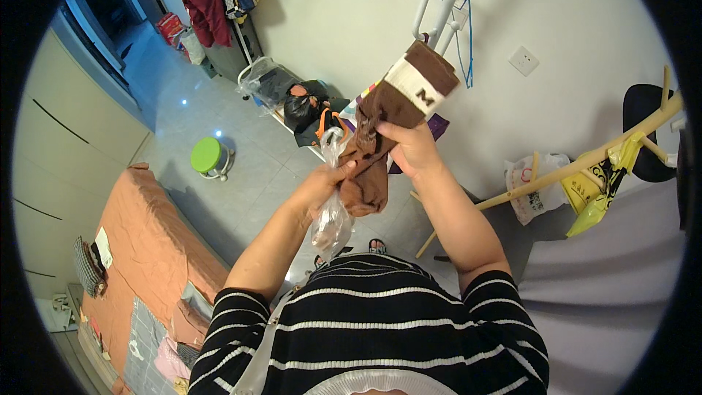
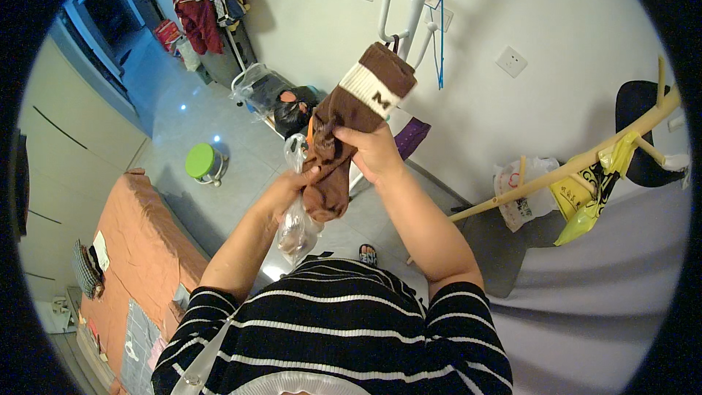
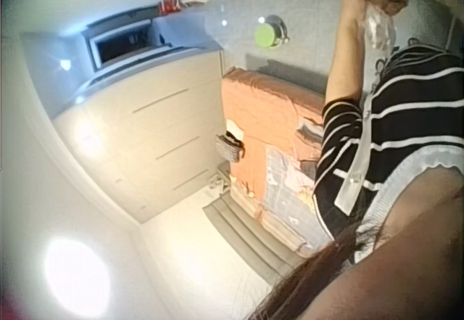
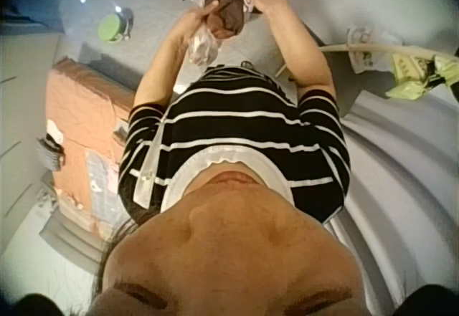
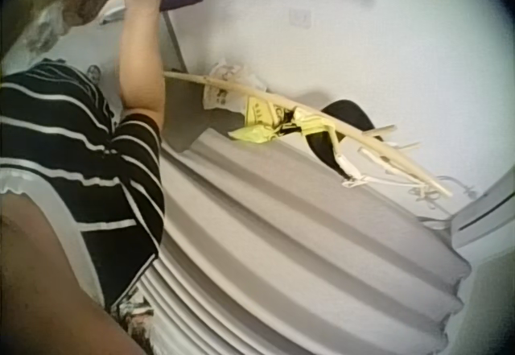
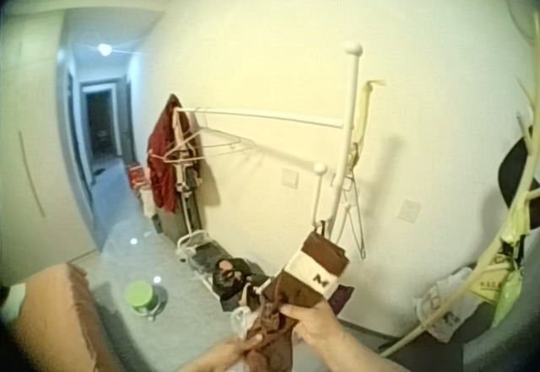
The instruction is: The person folds a white t-shirt and a black puffer jacket on a bed, then places the jacket on a sofa. They retrieve a pair of socks from a plastic bag hanging on a coat rack, fold them, and return them to the bag. Finally, they fold a maroon jacket on the bed and place it in a closet.
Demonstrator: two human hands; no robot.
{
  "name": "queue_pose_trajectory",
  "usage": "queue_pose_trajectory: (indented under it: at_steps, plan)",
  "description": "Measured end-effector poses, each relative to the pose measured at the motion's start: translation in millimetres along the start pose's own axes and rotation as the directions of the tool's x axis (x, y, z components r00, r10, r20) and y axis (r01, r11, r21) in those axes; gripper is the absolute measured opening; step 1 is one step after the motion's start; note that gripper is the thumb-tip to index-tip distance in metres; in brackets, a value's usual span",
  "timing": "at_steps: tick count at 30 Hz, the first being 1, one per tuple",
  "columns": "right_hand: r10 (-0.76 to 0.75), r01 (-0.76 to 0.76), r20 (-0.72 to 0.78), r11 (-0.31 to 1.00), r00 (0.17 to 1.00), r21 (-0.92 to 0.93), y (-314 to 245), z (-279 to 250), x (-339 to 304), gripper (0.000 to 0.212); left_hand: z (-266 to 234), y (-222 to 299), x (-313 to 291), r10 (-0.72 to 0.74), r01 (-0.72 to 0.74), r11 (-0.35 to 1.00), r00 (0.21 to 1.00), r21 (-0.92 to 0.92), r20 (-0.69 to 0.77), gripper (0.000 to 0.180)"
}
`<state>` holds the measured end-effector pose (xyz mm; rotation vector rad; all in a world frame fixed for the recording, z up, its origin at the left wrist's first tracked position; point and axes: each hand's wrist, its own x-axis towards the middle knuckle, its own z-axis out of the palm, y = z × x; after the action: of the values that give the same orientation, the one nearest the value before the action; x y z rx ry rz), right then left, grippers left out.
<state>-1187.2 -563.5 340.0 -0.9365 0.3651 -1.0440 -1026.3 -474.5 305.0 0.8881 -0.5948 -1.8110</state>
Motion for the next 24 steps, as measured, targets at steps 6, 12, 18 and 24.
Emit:
queue_pose_trajectory:
  at_steps: [6, 12, 18, 24]
  plan:
    - [0.066, 0.375, 0.441, 0.425, 0.895, -0.824, 0, -8, -31, 0.048, -31, 7, 28, -0.099, 0.081, 0.955, 0.994, -0.284, -0.050, 0.035]
    - [0.032, 0.489, 0.533, 0.355, 0.845, -0.797, -3, -17, -47, 0.045, -39, 9, 26, -0.003, -0.032, 0.945, 0.994, -0.324, -0.108, 0.034]
    - [0.269, -0.267, 0.024, 0.960, 0.963, -0.081, -24, -6, -32, 0.051, -14, 14, 14, 0.292, -0.313, 0.929, 0.948, -0.196, -0.130, 0.032]
    - [0.257, -0.241, -0.043, 0.818, 0.966, -0.523, -8, -4, -36, 0.043, -9, 32, 4, 0.480, -0.440, 0.870, 0.860, 0.224, -0.174, 0.031]
